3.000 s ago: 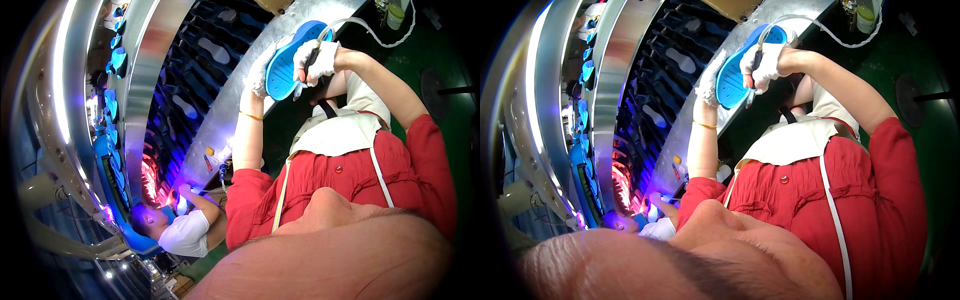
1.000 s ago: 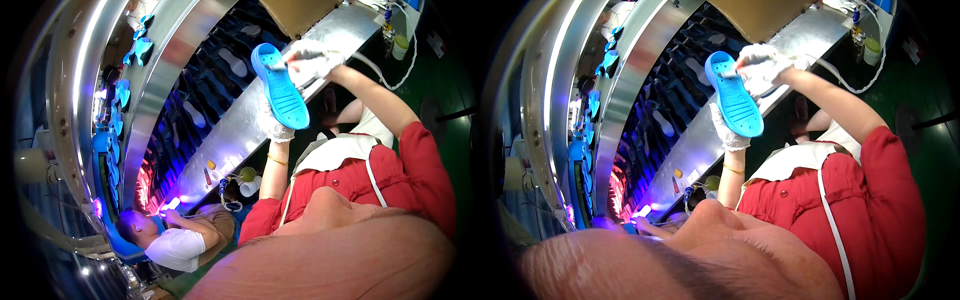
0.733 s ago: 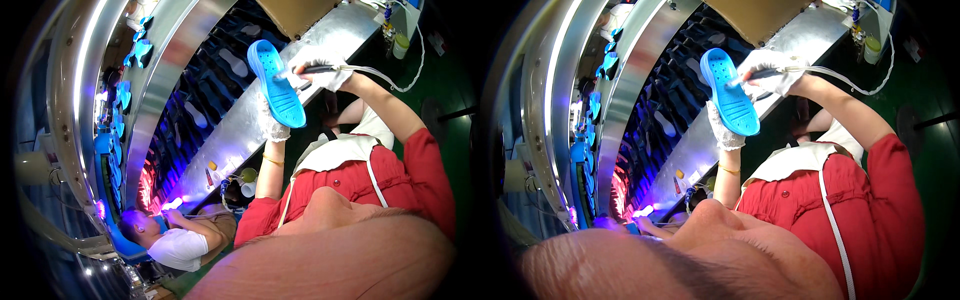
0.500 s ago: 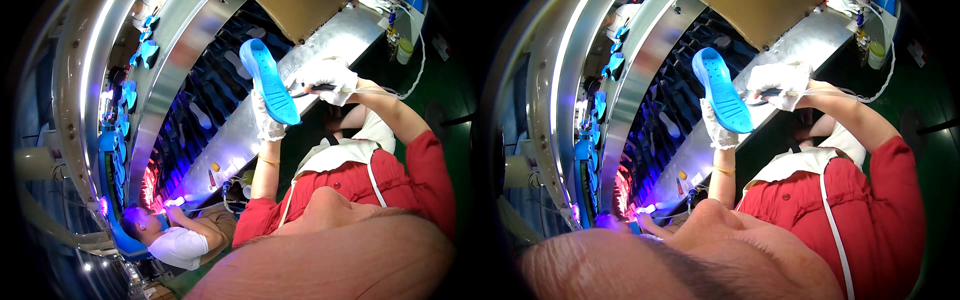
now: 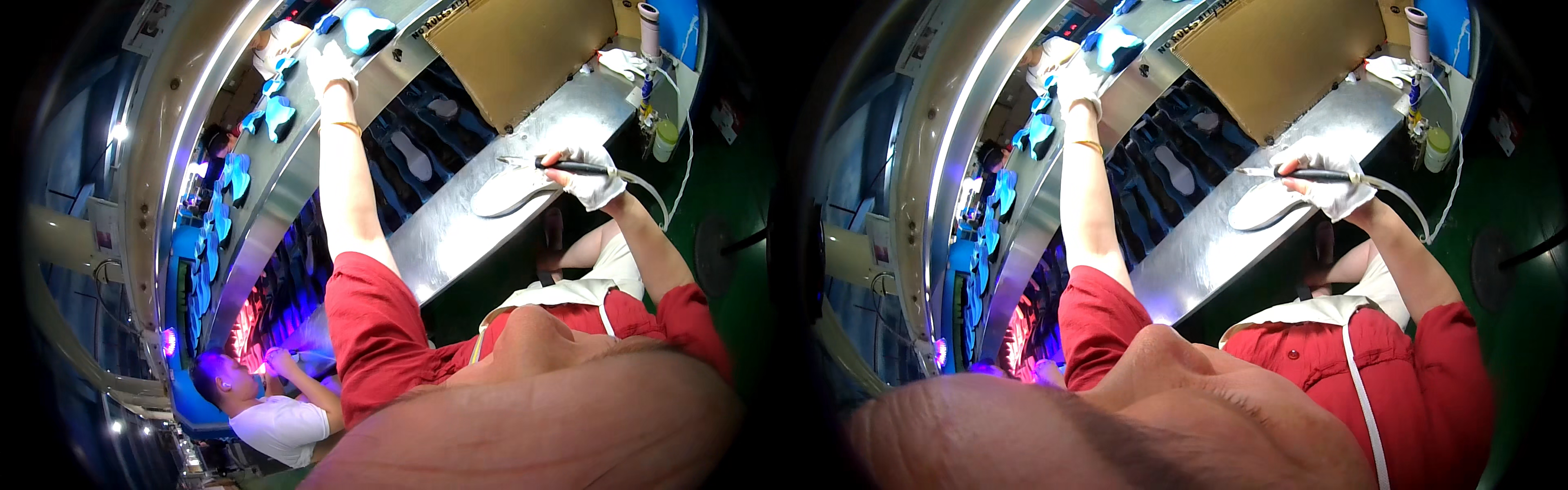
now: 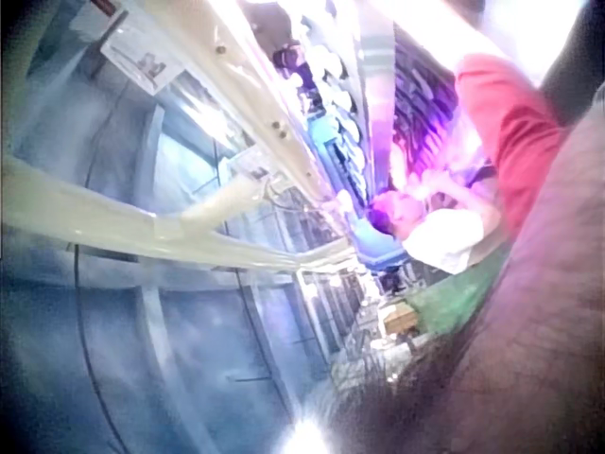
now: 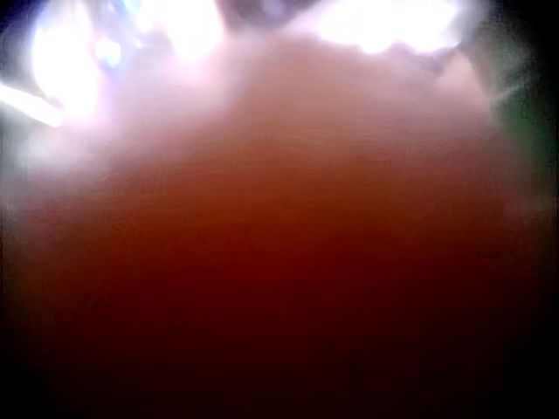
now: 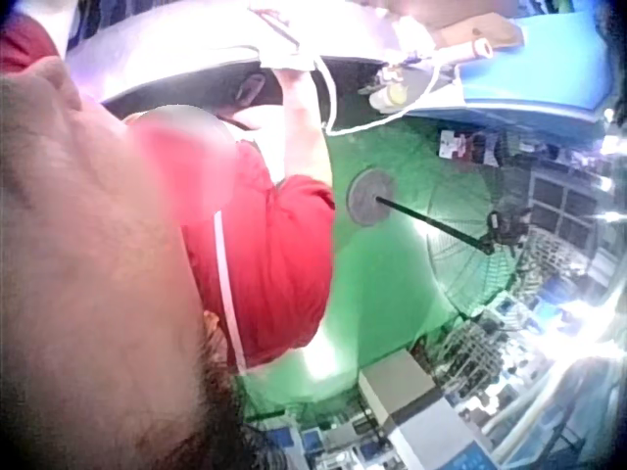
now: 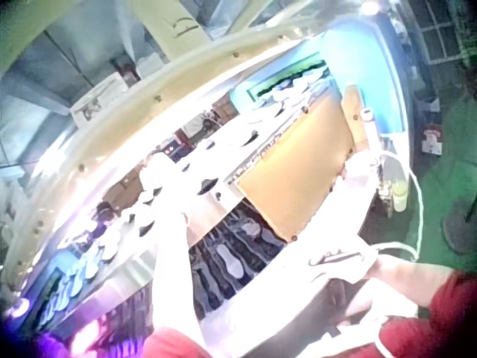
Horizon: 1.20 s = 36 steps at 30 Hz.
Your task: The person applies adhesive to the inner surface of blue outsoles using a small brush, reaching for new soles from a conveyor and placing them back after coating.
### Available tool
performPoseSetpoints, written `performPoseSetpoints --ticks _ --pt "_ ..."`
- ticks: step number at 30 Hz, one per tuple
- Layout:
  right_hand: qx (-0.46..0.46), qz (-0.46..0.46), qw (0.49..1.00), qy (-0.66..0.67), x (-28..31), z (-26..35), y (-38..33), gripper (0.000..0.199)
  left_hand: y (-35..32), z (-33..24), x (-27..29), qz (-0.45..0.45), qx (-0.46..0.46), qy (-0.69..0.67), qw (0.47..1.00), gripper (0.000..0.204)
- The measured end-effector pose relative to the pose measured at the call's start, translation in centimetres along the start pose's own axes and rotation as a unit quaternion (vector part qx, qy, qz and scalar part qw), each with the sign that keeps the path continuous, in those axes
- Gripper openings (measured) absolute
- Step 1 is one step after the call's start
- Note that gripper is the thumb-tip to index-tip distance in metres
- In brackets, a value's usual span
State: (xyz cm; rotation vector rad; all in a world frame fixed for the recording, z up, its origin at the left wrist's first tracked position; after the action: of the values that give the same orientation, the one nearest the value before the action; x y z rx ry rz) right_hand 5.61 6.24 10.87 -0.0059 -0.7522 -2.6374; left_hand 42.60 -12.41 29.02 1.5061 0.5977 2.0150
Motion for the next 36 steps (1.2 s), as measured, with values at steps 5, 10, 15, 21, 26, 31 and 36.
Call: performPoseSetpoints --ticks 5,10,15,21,26,31,36 --pt "-0.122 0.012 0.991 0.06 2.0 -2.8 -1.1 0.016 -4.7 2.7 2.4 0.051 0.154 0.023 0.986 0.054" --pt "-0.098 0.051 0.993 0.052 -1.1 -0.4 -0.4 0.017 -10.6 14.4 3.4 0.163 0.332 -0.11 0.923 0.026" --pt "-0.031 0.06 0.996 -0.057 -2.8 -2.1 -1.2 0.018 -12.5 6.3 8.3 -0.012 0.093 -0.026 0.995 0.026" --pt "-0.09 0.041 0.993 -0.067 -3.4 -4.4 -1.8 0.015 -20.4 3.7 18.6 -0.419 0.078 -0.3 0.853 0.032" --pt "-0.102 0.015 0.987 -0.127 -2.8 -5.6 -2.5 0.016 -22.9 -2.9 21.3 -0.398 0.116 -0.64 0.647 0.035" --pt "-0.134 0.022 0.989 -0.059 -4.6 -3.8 -3.2 0.015 -28.2 -10.6 7.6 0.048 0.223 -0.947 0.225 0.04" --pt "-0.15 0.04 0.988 0.022 -5.8 -2.8 -3.7 0.015 -37.5 -21.1 1.1 0.153 0.407 -0.899 -0.051 0.063"
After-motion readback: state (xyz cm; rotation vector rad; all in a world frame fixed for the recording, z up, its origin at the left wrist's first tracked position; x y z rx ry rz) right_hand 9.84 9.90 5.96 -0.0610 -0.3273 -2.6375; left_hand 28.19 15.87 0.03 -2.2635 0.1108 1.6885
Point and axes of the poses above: each hand's wrist, its own y-axis towards the middle knuckle, its own x-axis out of the back of the hand, z = x × y, the point moved 6 cm from there along y, towards the middle knuckle, and after that the axes turned 6 degrees about -y, right-handed, at the moved point
